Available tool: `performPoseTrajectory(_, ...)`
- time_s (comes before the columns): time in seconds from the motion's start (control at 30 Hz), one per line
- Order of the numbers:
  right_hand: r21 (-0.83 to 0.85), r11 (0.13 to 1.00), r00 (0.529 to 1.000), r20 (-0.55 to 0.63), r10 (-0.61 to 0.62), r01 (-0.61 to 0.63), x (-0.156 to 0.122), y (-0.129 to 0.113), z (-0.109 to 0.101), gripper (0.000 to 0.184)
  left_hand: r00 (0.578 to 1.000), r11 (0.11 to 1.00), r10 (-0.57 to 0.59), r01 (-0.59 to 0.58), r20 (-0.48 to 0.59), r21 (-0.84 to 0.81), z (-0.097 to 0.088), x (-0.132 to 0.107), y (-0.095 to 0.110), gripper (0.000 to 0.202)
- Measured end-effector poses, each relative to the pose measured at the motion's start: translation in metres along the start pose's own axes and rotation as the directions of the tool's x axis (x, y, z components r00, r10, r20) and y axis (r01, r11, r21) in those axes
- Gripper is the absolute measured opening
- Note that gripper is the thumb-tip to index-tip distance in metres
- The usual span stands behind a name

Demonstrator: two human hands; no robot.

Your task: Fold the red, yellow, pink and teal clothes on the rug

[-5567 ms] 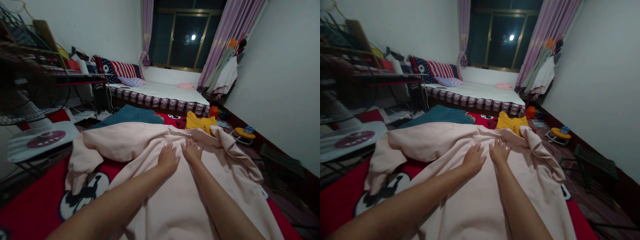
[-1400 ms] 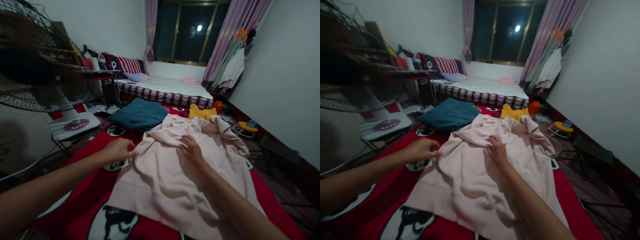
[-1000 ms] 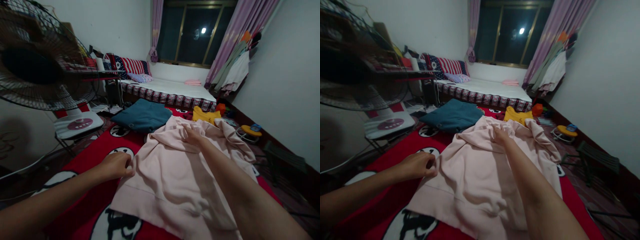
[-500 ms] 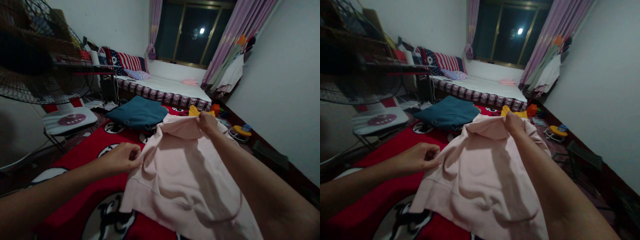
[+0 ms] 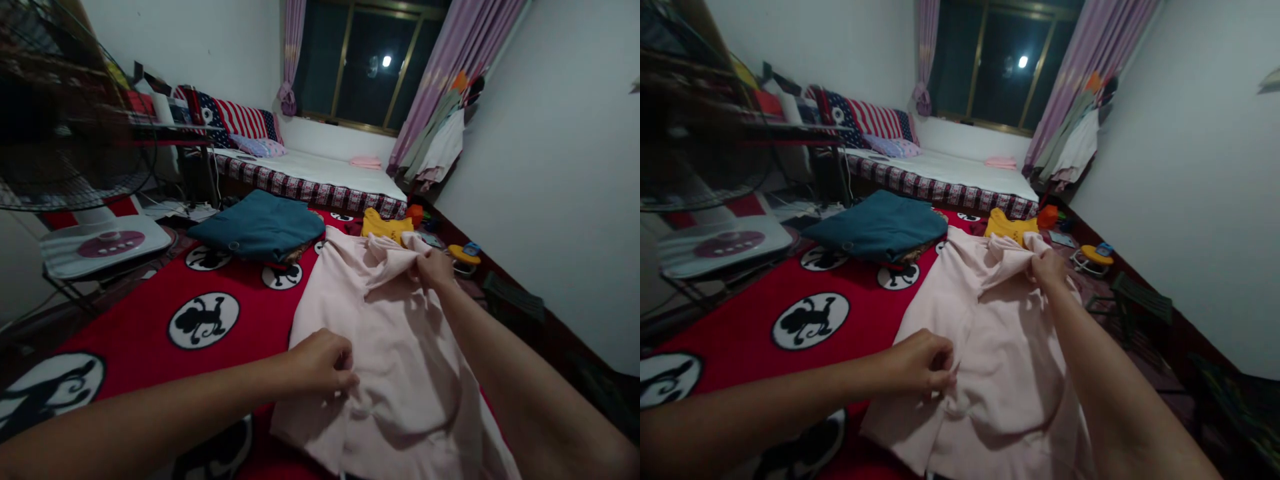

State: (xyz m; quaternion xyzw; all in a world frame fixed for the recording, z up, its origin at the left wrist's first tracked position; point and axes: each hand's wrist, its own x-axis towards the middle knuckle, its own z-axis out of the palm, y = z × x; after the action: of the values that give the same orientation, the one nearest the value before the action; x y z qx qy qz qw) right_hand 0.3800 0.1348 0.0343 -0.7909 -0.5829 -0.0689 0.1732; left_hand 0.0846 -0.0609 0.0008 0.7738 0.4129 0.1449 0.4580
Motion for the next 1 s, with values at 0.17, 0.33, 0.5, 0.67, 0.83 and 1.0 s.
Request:
performPoseTrajectory(0.17, -0.025, 0.999, 0.996, -0.076, 0.036, -0.038, -0.015, -0.008, -0.012, 0.030, 0.994, 0.996, 0.029, -0.020, 0.104, -0.086, -0.014, 0.021, 0.000, 0.024)
performPoseTrajectory(0.33, 0.171, 0.902, 0.868, -0.390, -0.307, 0.396, -0.019, -0.055, -0.015, 0.032, 0.846, 0.920, 0.201, 0.009, -0.493, 0.391, -0.043, 0.060, -0.026, 0.016)
performPoseTrajectory(0.5, 0.330, 0.809, 0.873, -0.148, -0.466, 0.487, -0.009, -0.110, 0.035, 0.030, 0.715, 0.883, 0.211, 0.154, -0.667, 0.444, -0.044, 0.079, -0.068, 0.020)
performPoseTrajectory(0.67, 0.393, 0.842, 0.919, -0.019, -0.395, 0.370, 0.019, -0.154, 0.082, 0.044, 0.708, 0.859, 0.243, 0.161, -0.663, 0.487, -0.036, 0.080, -0.076, 0.018)
performPoseTrajectory(0.83, 0.405, 0.847, 0.902, 0.108, -0.418, 0.344, 0.042, -0.181, 0.103, 0.058, 0.706, 0.869, 0.199, 0.193, -0.679, 0.456, -0.036, 0.080, -0.077, 0.024)
performPoseTrajectory(1.0, 0.280, 0.886, 0.876, 0.214, -0.433, 0.370, 0.067, -0.167, 0.101, 0.037, 0.686, 0.870, 0.146, 0.254, -0.713, 0.422, -0.036, 0.081, -0.075, 0.046)
